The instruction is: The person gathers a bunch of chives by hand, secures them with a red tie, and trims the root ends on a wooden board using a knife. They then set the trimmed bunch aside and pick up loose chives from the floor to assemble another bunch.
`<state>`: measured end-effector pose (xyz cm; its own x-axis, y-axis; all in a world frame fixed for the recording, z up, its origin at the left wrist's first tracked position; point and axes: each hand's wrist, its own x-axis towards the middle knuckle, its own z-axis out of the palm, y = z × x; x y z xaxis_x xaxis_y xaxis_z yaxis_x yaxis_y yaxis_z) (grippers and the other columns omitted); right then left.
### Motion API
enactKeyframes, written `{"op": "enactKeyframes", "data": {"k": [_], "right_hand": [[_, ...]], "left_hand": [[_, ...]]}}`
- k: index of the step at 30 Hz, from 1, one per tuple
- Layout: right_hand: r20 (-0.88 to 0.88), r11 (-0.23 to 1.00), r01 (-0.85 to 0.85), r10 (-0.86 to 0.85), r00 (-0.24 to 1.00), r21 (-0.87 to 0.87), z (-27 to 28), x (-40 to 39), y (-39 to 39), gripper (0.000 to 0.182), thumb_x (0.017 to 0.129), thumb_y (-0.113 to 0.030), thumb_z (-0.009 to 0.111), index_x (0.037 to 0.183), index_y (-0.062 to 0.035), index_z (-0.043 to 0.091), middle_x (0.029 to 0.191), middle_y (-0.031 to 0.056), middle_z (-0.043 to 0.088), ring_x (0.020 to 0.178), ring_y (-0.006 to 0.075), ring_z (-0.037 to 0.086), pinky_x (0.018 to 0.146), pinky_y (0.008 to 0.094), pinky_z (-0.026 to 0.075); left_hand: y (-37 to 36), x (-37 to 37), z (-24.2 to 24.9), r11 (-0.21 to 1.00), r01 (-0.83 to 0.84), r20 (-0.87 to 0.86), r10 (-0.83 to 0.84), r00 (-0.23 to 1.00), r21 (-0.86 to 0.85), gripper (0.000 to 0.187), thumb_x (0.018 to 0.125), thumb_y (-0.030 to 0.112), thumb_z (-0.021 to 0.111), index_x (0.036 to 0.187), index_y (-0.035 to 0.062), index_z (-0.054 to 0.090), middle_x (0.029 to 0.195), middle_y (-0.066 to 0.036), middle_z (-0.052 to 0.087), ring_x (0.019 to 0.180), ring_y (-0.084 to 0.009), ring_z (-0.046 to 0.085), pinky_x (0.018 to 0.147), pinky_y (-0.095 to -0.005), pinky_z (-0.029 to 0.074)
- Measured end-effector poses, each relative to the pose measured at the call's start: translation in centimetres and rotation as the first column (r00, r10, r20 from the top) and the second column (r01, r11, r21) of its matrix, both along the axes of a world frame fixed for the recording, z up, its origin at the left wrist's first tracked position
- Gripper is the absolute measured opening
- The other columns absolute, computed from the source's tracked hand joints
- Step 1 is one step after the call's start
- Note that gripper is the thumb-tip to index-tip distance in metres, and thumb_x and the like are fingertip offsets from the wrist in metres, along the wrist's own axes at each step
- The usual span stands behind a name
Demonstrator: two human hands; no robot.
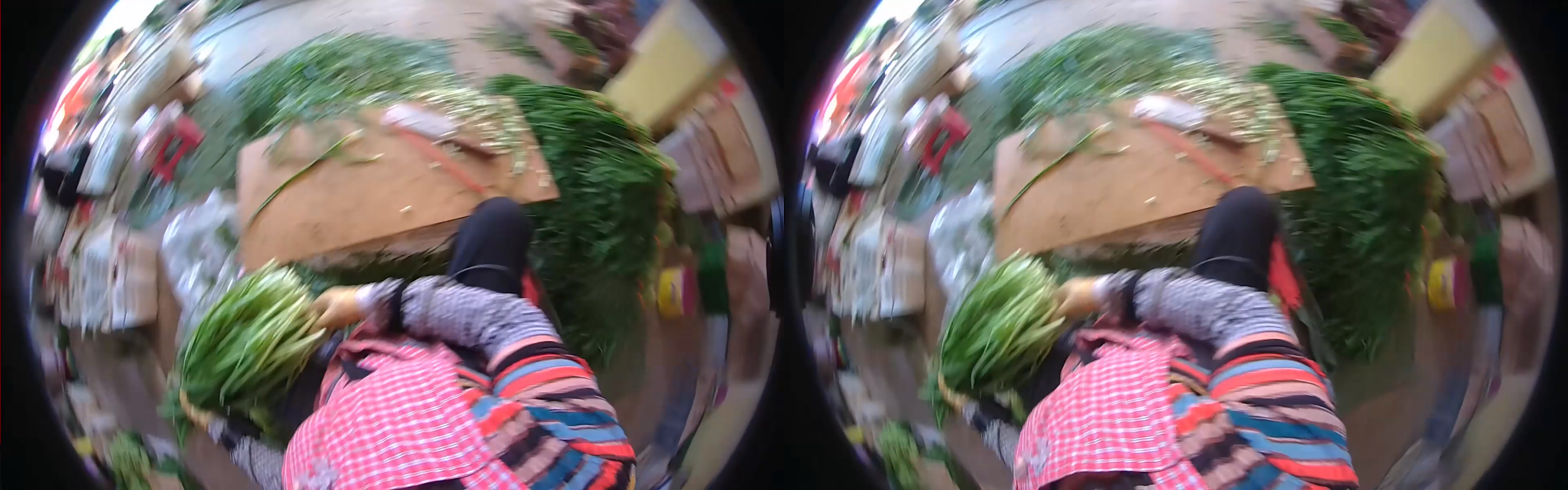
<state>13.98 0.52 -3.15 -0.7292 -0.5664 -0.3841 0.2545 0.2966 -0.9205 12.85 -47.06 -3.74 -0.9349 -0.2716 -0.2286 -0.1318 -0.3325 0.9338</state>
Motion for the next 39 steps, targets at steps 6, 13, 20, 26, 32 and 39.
{"op": "enactKeyframes", "data": {"k": [6,13,20,26,32,39], "right_hand": [[0.072,0.059,-0.119,0.513,0.855,0.991,-2.0,-0.6,8.5,0.026,0.081,-0.033,0.06,0.092,-0.0133,0.073,0.088,0.0115,0.069,0.083,0.0223,0.066,0.069,0.0348,0.051],[-0.443,0.966,-0.123,0.214,0.871,0.226,0.4,0.6,3.4,0.063,0.078,-0.04,0.069,0.13,-0.0095,0.051,0.129,0.0141,0.054,0.119,0.0287,0.052,0.101,0.0363,0.04],[0.008,0.998,-0.049,0.049,0.999,-0.034,-3.6,1.2,-1.1,0.034,0.082,-0.028,0.069,0.106,-0.0045,0.065,0.085,0.0088,0.069,0.074,0.018,0.063,0.072,0.0315,0.051],[0.162,0.982,-0.04,0.01,0.987,0.183,1.5,0.8,2.4,0.017,0.088,-0.017,0.061,0.099,-0.0042,0.066,0.079,0.0041,0.067,0.071,0.0156,0.062,0.067,0.0286,0.051],[-0.254,0.666,-0.06,0.364,0.896,0.744,0.9,1.5,6.3,0.044,0.082,-0.04,0.062,0.113,-0.0088,0.063,0.11,0.0128,0.065,0.101,0.0259,0.063,0.084,0.0351,0.05],[0.079,0.993,0.108,-0.104,0.991,-0.051,-4.8,1.7,0.5,0.018,0.088,-0.019,0.061,0.088,-0.0012,0.063,0.071,0.0037,0.063,0.06,0.0106,0.059,0.054,0.0275,0.049]], "left_hand": [[1.3,0.0,0.0,0.908,-0.307,0.088,0.294,0.952,0.286,0.046,0.08,0.035,0.062,0.112,0.0021,0.06,0.11,-0.013,0.063,0.095,-0.03,0.06,0.089,-0.0439,0.048],[0.7,-0.5,-0.7,0.841,-0.324,0.092,0.317,0.944,0.433,0.041,0.081,0.033,0.063,0.108,0.002,0.061,0.106,-0.016,0.065,0.093,-0.0326,0.061,0.087,-0.0485,0.05],[0.2,-0.1,-1.0,0.829,-0.36,0.092,0.356,0.93,0.428,0.033,0.083,0.03,0.062,0.102,0.004,0.063,0.1,-0.014,0.067,0.086,-0.0311,0.063,0.082,-0.047,0.052],[0.4,-0.2,-1.4,0.813,-0.345,0.092,0.344,0.934,0.469,0.031,0.083,0.029,0.062,0.1,0.0039,0.063,0.099,-0.014,0.067,0.084,-0.0308,0.064,0.08,-0.047,0.053],[0.4,-0.3,-2.3,0.839,-0.296,0.053,0.306,0.951,0.457,0.038,0.084,0.032,0.06,0.105,0.0009,0.062,0.102,-0.015,0.066,0.089,-0.0308,0.062,0.084,-0.0458,0.052],[-0.5,-0.4,-2.7,0.846,-0.328,0.004,0.359,0.933,0.42,0.034,0.085,0.031,0.059,0.101,0.0009,0.062,0.099,-0.016,0.066,0.085,-0.0312,0.062,0.081,-0.0451,0.053]]}}
